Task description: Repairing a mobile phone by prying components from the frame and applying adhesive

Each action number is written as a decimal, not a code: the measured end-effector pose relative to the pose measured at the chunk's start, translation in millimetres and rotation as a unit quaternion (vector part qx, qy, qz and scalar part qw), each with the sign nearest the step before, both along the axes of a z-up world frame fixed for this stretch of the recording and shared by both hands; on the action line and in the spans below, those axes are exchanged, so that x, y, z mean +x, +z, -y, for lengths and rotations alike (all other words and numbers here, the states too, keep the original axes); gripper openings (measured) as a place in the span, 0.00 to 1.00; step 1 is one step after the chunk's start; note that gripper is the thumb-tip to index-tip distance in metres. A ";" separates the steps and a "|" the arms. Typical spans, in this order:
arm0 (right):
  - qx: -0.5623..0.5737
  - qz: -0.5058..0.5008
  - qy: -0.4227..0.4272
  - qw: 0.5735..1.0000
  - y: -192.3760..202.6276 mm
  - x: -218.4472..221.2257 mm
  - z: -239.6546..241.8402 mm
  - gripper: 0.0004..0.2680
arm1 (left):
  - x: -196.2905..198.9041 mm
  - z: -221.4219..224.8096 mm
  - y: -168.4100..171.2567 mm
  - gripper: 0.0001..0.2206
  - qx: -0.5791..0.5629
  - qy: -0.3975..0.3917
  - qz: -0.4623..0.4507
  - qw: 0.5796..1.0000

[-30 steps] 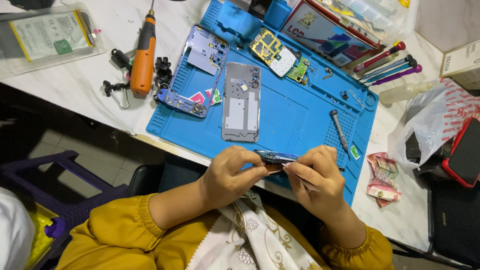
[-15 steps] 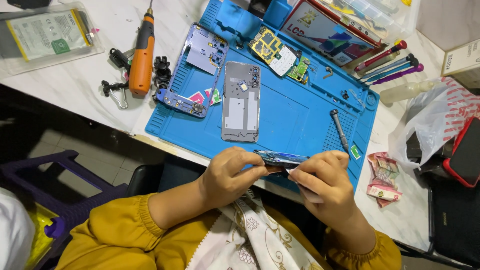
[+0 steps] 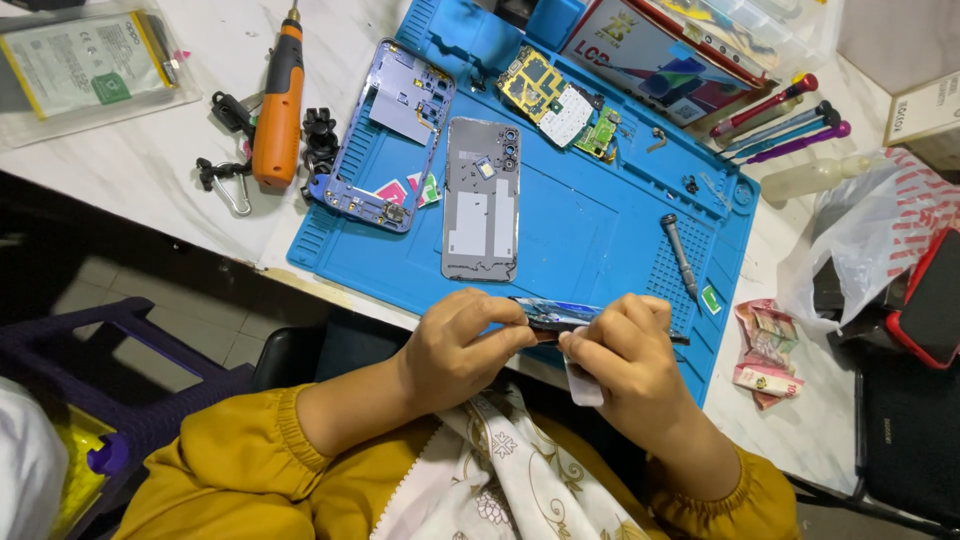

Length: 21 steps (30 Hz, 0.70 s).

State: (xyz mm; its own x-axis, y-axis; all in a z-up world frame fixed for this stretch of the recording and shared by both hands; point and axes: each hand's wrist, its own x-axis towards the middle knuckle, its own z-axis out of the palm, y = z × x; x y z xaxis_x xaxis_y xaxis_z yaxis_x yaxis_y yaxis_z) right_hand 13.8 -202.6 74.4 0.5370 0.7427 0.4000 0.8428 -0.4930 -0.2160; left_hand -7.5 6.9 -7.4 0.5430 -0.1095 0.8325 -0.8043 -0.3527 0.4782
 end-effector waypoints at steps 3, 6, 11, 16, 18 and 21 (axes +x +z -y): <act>0.053 -0.023 -0.029 0.998 -5.3 4.9 5.2 0.04 | 2.3 4.3 8.0 0.05 -0.005 0.025 -0.026 0.999; 0.145 -0.013 -0.029 0.989 -9.4 5.9 13.9 0.05 | 9.5 5.4 26.9 0.05 0.020 0.018 -0.016 1.000; 0.251 0.039 -0.120 0.960 4.7 -9.8 30.7 0.05 | 31.6 20.9 98.5 0.07 0.098 0.078 0.130 0.983; 0.284 0.047 -0.191 0.938 16.9 -36.5 52.0 0.06 | 45.6 54.5 130.4 0.13 0.212 0.051 0.191 0.957; 0.289 0.026 -0.249 0.924 19.0 -48.0 58.4 0.06 | 47.7 71.0 133.0 0.13 0.234 0.040 0.223 0.945; 0.156 -0.015 -0.359 0.920 48.4 -70.2 61.8 0.03 | 39.5 96.2 131.8 0.10 0.256 0.008 0.215 0.943</act>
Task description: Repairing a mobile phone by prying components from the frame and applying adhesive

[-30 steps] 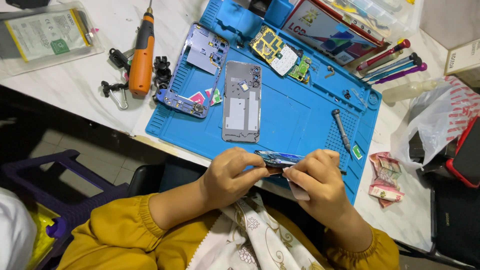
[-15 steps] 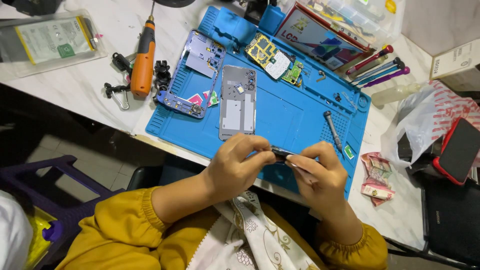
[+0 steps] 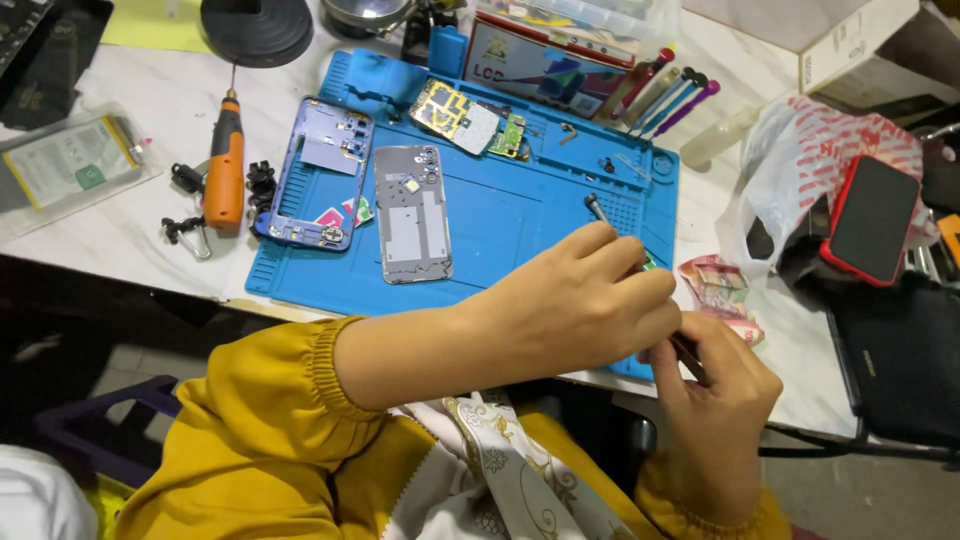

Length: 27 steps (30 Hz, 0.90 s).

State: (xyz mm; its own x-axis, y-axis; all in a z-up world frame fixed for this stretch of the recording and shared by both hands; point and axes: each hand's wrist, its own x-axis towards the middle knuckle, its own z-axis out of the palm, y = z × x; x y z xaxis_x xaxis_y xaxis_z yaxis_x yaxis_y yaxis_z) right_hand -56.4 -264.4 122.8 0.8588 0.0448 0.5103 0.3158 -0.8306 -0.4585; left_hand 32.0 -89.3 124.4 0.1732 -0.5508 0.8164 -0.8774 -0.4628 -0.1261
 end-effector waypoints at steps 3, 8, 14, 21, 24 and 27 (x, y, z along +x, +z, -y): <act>-0.244 -0.008 -0.024 0.969 -25.6 -10.1 44.7 0.09 | -9.0 19.9 2.0 0.12 0.001 -0.016 -0.014 1.000; -0.400 0.014 -0.070 0.914 -40.5 -10.0 60.9 0.08 | -19.3 39.4 4.5 0.11 0.032 -0.003 -0.020 0.999; -0.328 0.009 0.002 0.945 -48.2 -0.5 64.8 0.09 | -24.7 32.6 11.6 0.11 0.064 0.006 -0.043 0.997; -0.230 -0.058 0.091 0.967 -41.2 6.3 48.4 0.05 | -37.9 6.3 23.0 0.07 0.094 0.019 -0.046 0.994; -0.194 -0.115 0.097 0.969 -45.1 6.1 47.3 0.04 | -42.5 2.3 24.3 0.05 0.092 0.007 -0.045 0.995; -0.180 -0.155 0.095 0.967 -50.9 6.0 49.1 0.03 | -46.3 3.3 20.4 0.08 0.092 0.012 -0.028 0.995</act>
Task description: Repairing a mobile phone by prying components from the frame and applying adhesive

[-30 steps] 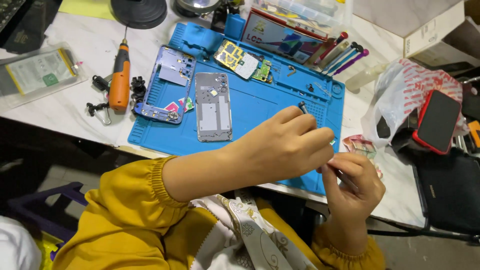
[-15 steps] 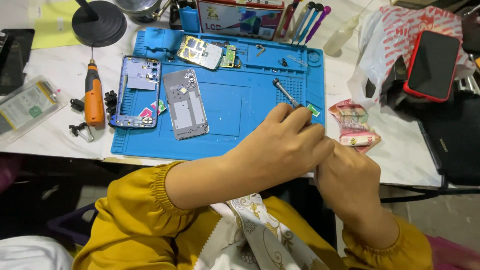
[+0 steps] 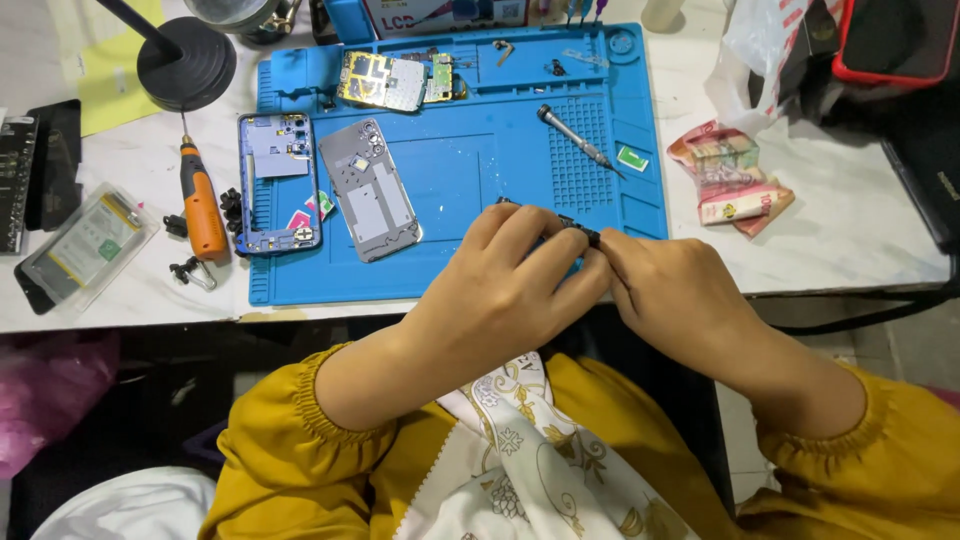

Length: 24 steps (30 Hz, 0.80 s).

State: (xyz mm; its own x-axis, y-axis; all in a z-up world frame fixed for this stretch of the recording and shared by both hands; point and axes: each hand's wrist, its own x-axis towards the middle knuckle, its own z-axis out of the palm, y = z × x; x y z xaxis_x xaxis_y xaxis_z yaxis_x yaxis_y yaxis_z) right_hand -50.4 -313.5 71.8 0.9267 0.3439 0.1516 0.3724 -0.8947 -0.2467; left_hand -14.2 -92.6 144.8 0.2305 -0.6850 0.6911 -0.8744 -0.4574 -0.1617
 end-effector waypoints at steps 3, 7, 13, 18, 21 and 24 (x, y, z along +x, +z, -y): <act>0.013 -0.011 -0.001 1.000 -1.7 0.1 -0.5 0.04 | -2.3 -1.2 -2.6 0.08 0.008 0.003 -0.004 1.000; 0.033 -0.052 0.001 0.998 6.2 2.0 -3.3 0.05 | -6.4 -1.1 -3.5 0.10 0.016 0.020 0.012 1.000; 0.078 -0.069 0.020 0.994 2.0 3.6 -2.9 0.08 | -11.4 -0.3 -8.6 0.09 0.003 0.015 -0.003 1.000; 0.100 -0.076 0.031 0.992 4.4 7.5 -2.1 0.10 | -10.6 2.0 -8.1 0.09 0.015 0.041 -0.004 0.999; 0.102 -0.097 0.020 0.990 5.0 10.2 -0.5 0.12 | -9.6 4.0 -8.3 0.09 0.012 0.041 -0.007 0.999; 0.122 -0.114 0.016 0.986 10.0 11.7 -0.6 0.12 | -9.1 5.0 -7.9 0.09 0.018 0.043 -0.015 0.999</act>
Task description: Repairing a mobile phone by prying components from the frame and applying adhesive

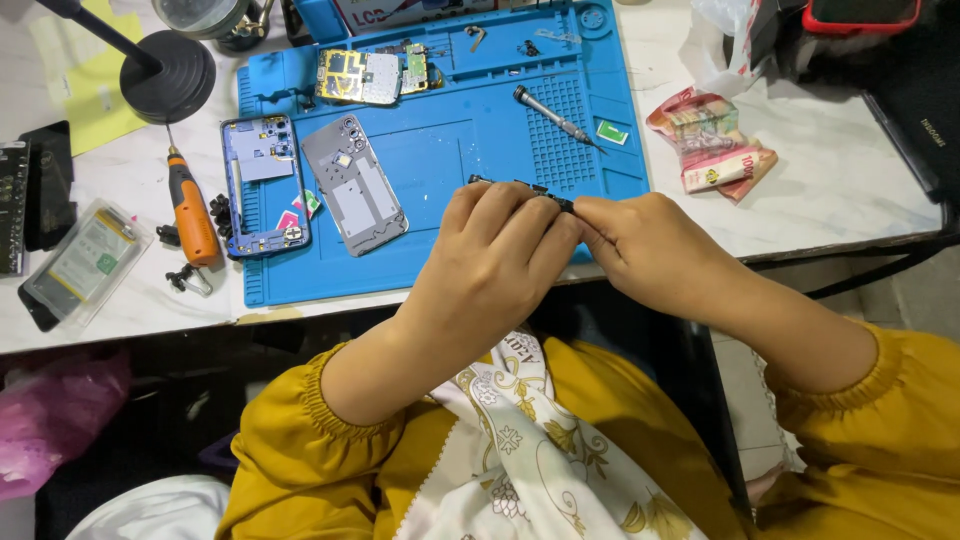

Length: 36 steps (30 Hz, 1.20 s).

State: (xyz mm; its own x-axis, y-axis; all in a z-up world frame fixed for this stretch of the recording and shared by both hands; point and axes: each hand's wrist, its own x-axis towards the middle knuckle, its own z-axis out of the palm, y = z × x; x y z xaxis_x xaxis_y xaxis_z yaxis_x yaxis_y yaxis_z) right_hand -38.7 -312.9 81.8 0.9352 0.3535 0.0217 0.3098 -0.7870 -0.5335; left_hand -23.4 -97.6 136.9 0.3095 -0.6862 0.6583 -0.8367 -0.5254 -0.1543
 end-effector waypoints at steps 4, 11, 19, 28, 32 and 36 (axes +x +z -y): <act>0.018 -0.018 0.000 1.000 3.4 2.5 0.9 0.13 | 1.4 0.6 -0.1 0.08 -0.003 0.000 0.002 1.000; 0.007 -0.014 -0.007 1.000 2.5 -1.7 -2.6 0.14 | 2.8 -0.7 -0.8 0.10 -0.002 0.002 0.005 1.000; -0.275 0.270 -0.064 0.920 -4.9 -35.3 -15.4 0.06 | 10.5 -11.6 1.5 0.06 -0.007 -0.013 -0.035 0.999; -0.331 0.301 -0.048 0.893 -1.3 -38.4 -25.9 0.06 | 4.8 -11.2 1.3 0.08 -0.017 -0.049 -0.029 0.998; -0.346 0.241 -0.032 0.906 -3.1 -33.5 -25.2 0.04 | 5.3 -11.8 2.2 0.08 -0.014 -0.051 -0.036 0.998; -0.335 0.287 -0.026 0.897 -8.8 -36.5 -32.0 0.06 | 6.7 -10.4 1.5 0.07 -0.015 -0.051 -0.039 0.998</act>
